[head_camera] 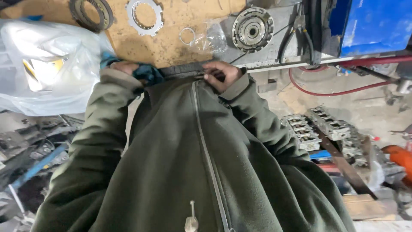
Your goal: The person handles clutch friction and steel plates at a workbench, picking up individual plates, turning them over, and fitting them into a clutch hub/basket assembly. They stack the plates in sequence and press them into place by hand while checking alignment.
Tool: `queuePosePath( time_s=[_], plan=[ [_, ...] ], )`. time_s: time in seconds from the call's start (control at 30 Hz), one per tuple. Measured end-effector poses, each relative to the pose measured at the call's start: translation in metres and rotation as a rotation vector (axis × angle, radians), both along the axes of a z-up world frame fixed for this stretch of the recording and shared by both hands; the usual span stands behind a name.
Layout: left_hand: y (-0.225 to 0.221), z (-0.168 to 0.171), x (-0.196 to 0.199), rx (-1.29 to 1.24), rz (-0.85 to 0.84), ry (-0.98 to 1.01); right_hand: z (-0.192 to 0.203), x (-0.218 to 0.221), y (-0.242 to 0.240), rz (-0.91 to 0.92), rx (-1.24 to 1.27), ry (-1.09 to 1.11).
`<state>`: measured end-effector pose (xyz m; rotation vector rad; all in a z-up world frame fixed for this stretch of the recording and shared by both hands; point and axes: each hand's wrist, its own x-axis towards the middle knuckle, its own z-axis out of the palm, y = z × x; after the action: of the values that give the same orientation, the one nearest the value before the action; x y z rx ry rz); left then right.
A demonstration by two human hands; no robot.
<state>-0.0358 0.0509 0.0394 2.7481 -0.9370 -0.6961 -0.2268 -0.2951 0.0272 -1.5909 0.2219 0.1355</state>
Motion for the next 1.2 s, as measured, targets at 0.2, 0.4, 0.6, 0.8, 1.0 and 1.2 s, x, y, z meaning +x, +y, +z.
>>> queuePosePath(
  time_s=[0.2, 0.4, 0.6, 0.8, 1.0, 1.2],
  plan=[
    [-0.008, 0.047, -0.035, -0.037, -0.044, -0.223, 0.028, -0.004, 0.0, 0.006, 0.232, -0.042],
    [-0.042, 0.092, -0.073, -0.368, 0.118, -0.003, 0.063, 0.015, 0.04, 0.215, 0.531, -0.053],
    [-0.075, 0.146, -0.088, -0.893, 0.055, -0.065, 0.061, 0.022, 0.069, 0.232, 0.961, -0.186],
    [-0.039, 0.085, -0.11, -0.826, 0.266, 0.174, 0.084, 0.01, 0.105, 0.209, 1.239, -0.19],
    [-0.045, 0.093, -0.11, -0.678, 0.252, 0.111, 0.104, -0.006, 0.115, 0.176, 1.06, -0.058],
    [-0.057, 0.07, -0.107, -0.586, 0.223, -0.01, 0.143, -0.003, 0.087, 0.273, 0.334, -0.073]
  ],
)
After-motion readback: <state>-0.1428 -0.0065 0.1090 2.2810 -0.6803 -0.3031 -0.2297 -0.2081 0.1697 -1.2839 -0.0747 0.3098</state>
